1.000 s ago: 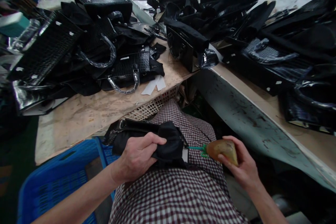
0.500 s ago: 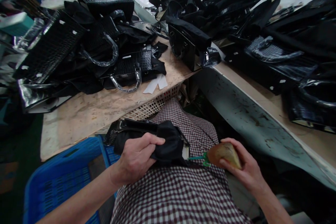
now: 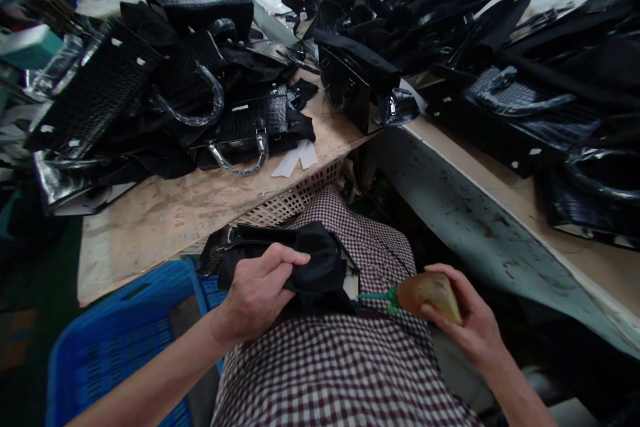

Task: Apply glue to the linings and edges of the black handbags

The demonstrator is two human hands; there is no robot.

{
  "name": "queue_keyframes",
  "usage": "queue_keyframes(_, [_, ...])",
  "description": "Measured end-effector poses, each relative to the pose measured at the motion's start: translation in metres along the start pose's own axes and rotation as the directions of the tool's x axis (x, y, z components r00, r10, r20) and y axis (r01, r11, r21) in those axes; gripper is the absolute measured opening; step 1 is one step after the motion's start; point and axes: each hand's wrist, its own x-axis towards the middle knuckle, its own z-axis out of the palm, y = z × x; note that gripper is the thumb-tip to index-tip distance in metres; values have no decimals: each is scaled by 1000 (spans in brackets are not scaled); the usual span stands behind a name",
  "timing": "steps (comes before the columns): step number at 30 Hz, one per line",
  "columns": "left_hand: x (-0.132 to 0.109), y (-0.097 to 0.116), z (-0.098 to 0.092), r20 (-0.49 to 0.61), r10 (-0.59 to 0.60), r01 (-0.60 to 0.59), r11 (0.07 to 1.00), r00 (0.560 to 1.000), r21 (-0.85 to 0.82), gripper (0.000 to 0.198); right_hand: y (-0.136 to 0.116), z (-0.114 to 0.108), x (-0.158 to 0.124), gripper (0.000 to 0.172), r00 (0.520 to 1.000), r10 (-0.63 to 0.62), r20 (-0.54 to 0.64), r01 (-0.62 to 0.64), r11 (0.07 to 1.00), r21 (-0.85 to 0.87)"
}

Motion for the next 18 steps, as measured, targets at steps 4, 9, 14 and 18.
queue_keyframes(4, [2, 0, 0, -16, -17, 18, 1000, 1000, 23, 22, 0, 3, -1, 44, 1000, 20, -19, -20, 1000, 23])
queue_keyframes(9, [-1, -1, 0, -17, -19, 19, 999, 1000, 42, 21, -1, 6, 2, 46, 991, 70, -114, -71, 997, 1])
queue_keyframes(14, [-6, -3, 0, -12, -34, 34, 999, 999, 25, 19, -1, 11, 7, 47, 989, 3, -148, -4, 1000, -9])
queue_keyframes(18, [-7, -2, 0, -19, -44, 44, 999, 999, 28, 20, 0, 9, 4, 47, 984, -9, -176, 2, 999, -37])
